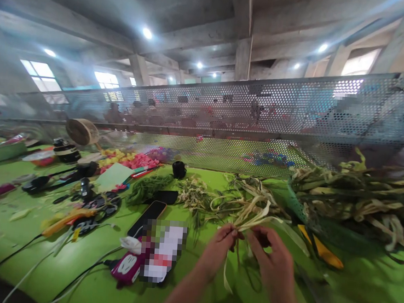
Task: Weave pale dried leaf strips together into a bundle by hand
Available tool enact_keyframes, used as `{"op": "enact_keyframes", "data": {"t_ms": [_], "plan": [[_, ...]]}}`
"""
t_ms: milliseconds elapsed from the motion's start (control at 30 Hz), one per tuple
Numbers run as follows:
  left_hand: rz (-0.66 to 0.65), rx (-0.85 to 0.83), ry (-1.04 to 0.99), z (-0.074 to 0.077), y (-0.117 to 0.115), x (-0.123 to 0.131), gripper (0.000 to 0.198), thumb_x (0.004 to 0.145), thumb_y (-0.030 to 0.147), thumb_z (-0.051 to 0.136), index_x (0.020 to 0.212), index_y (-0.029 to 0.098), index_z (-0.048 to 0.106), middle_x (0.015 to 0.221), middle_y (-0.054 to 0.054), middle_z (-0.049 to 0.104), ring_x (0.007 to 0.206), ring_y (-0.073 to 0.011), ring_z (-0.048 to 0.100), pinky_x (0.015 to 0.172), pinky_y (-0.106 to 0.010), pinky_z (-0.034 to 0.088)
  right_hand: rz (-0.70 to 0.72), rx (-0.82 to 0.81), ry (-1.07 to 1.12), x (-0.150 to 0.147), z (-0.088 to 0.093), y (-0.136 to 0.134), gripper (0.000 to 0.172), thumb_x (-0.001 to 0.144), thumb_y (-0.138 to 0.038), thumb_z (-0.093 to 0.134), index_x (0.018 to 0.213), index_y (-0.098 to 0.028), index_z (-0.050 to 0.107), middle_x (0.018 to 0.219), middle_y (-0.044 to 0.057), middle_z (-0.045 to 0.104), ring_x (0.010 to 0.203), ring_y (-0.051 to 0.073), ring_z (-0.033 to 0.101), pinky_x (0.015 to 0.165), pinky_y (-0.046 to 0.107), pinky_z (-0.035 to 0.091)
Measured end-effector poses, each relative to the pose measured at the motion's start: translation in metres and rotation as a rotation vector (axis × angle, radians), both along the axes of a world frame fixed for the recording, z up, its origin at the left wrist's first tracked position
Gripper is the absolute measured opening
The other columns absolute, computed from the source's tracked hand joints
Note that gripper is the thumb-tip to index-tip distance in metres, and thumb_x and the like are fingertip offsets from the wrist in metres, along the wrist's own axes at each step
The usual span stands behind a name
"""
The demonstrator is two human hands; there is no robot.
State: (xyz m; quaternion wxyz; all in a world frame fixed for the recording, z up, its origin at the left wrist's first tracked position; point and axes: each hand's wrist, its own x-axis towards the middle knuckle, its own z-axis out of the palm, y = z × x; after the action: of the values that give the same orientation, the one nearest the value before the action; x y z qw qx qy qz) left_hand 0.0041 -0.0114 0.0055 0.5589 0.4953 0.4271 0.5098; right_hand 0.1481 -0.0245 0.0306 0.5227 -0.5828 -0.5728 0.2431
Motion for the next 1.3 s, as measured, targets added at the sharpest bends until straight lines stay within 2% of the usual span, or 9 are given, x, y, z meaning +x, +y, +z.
{"op": "enact_keyframes", "data": {"t_ms": [167,400,567,700,833,933,1033,1133,1300], "plan": [[-0.067,0.039,0.049,0.003,-0.005,0.005,0.018,0.082,0.032,0.053,0.083,0.017,0.063,0.070,-0.001,0.053,0.069,-0.0142,0.046,0.068,-0.026,0.037,-0.047,-0.016,0.059,-0.001,0.008,-0.002,0.021,0.066,-0.043,0.065,0.063,-0.023,0.066,0.061,0.003,0.069,0.061,0.022,0.064,0.056,0.029,0.049],[0.007,-0.090,-0.132,0.005,-0.008,0.008,0.020,0.077,0.037,0.060,0.082,0.018,0.057,0.069,0.001,0.052,0.063,-0.0116,0.045,0.063,-0.024,0.035,0.011,-0.172,0.235,0.001,0.000,0.001,0.025,0.067,-0.045,0.066,0.060,-0.021,0.067,0.054,0.002,0.067,0.051,0.018,0.058,0.048,0.027,0.045],[-0.042,-0.085,-0.224,0.005,-0.008,0.009,0.019,0.077,0.035,0.061,0.079,0.017,0.053,0.063,0.003,0.050,0.058,-0.0100,0.044,0.061,-0.023,0.035,0.066,-0.263,0.432,0.004,-0.010,0.006,0.026,0.065,-0.045,0.071,0.061,-0.020,0.065,0.055,0.002,0.066,0.052,0.018,0.060,0.046,0.027,0.047],[-0.092,-0.012,-0.069,0.007,-0.007,0.005,0.015,0.078,0.031,0.059,0.081,0.016,0.057,0.068,0.001,0.053,0.065,-0.0119,0.047,0.064,-0.024,0.036,0.116,-0.202,0.384,0.007,-0.011,0.009,0.028,0.066,-0.045,0.071,0.075,-0.018,0.070,0.068,0.005,0.072,0.054,0.018,0.063,0.045,0.026,0.046],[-0.163,0.065,0.034,0.003,-0.005,0.003,0.014,0.081,0.028,0.056,0.085,0.016,0.063,0.075,-0.002,0.059,0.074,-0.0154,0.052,0.073,-0.028,0.040,0.083,-0.152,0.332,0.005,-0.003,0.007,0.025,0.063,-0.044,0.072,0.067,-0.019,0.071,0.063,0.005,0.071,0.056,0.020,0.062,0.048,0.027,0.047],[-0.265,0.079,0.071,-0.002,-0.004,0.002,0.018,0.078,0.030,0.059,0.088,0.017,0.067,0.083,-0.005,0.064,0.085,-0.0203,0.055,0.084,-0.033,0.042,0.187,-0.157,0.260,0.002,0.002,0.005,0.025,0.065,-0.044,0.070,0.064,-0.020,0.071,0.063,0.004,0.069,0.061,0.020,0.062,0.057,0.029,0.049],[-0.279,0.027,0.117,-0.007,-0.005,0.002,0.025,0.074,0.034,0.064,0.094,0.018,0.069,0.091,-0.006,0.066,0.093,-0.0237,0.055,0.090,-0.037,0.040,0.319,-0.077,0.147,0.000,0.003,0.004,0.027,0.069,-0.045,0.067,0.060,-0.020,0.069,0.066,0.002,0.064,0.066,0.018,0.060,0.062,0.027,0.048],[-0.291,-0.033,0.073,-0.009,-0.007,0.005,0.032,0.075,0.038,0.064,0.098,0.016,0.069,0.093,-0.007,0.067,0.090,-0.0227,0.056,0.088,-0.036,0.041,0.346,-0.027,0.103,0.000,0.003,0.004,0.030,0.069,-0.049,0.067,0.058,-0.020,0.070,0.069,0.003,0.061,0.071,0.018,0.059,0.065,0.027,0.048],[-0.226,-0.050,-0.094,-0.002,-0.010,0.011,0.040,0.074,0.044,0.066,0.102,0.015,0.070,0.088,-0.006,0.067,0.080,-0.0170,0.056,0.081,-0.030,0.042,0.269,-0.180,0.220,0.002,0.002,0.002,0.035,0.072,-0.052,0.063,0.074,-0.019,0.076,0.077,0.006,0.068,0.078,0.021,0.061,0.067,0.028,0.048]]}}
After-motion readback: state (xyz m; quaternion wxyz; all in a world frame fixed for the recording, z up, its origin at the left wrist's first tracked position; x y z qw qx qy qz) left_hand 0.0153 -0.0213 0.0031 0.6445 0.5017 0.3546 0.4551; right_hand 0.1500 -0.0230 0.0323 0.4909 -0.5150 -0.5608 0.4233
